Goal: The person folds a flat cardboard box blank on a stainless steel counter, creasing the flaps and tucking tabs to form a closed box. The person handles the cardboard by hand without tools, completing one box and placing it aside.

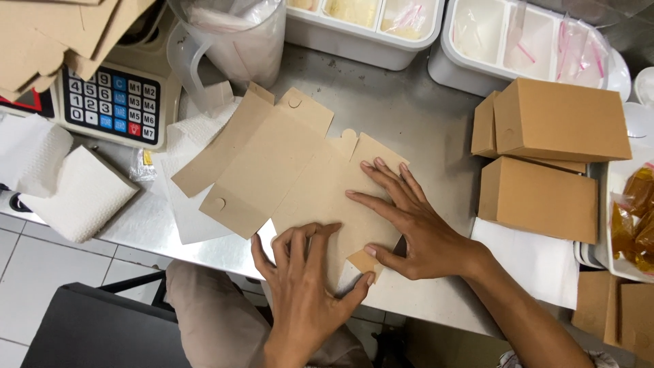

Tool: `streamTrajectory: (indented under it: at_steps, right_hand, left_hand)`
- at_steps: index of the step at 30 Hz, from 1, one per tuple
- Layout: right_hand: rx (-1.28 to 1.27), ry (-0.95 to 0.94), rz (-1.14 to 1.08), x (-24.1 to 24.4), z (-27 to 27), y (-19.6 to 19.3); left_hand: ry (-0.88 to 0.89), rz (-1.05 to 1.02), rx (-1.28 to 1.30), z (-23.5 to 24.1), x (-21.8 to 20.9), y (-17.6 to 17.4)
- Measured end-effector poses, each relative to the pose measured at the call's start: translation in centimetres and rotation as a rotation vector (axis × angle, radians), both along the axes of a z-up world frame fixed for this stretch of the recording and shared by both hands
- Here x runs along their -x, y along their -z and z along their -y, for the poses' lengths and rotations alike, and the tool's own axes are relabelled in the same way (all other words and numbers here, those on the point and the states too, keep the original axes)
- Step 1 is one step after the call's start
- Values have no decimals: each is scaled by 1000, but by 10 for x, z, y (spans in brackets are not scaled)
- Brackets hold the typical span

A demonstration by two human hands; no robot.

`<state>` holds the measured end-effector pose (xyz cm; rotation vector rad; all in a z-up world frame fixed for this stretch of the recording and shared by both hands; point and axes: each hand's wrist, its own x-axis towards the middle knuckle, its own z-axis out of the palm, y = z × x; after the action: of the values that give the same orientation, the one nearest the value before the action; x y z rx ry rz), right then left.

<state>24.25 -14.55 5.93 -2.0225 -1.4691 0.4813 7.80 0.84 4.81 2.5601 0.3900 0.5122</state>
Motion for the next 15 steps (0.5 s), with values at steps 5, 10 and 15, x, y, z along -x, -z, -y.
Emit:
streamTrajectory:
  at_steps: [5,10,15]
  right_hand:
    - [-30,9,-19,-2,1,1]
    - [-67,30,-47,-4,4,3]
    - [-79,39,-51,-3,5,6]
  left_hand:
    - [5,0,12,-3,0,2]
    - [1,0,45,-1,-1,7]
    - [8,-6,-19,1,1,7]
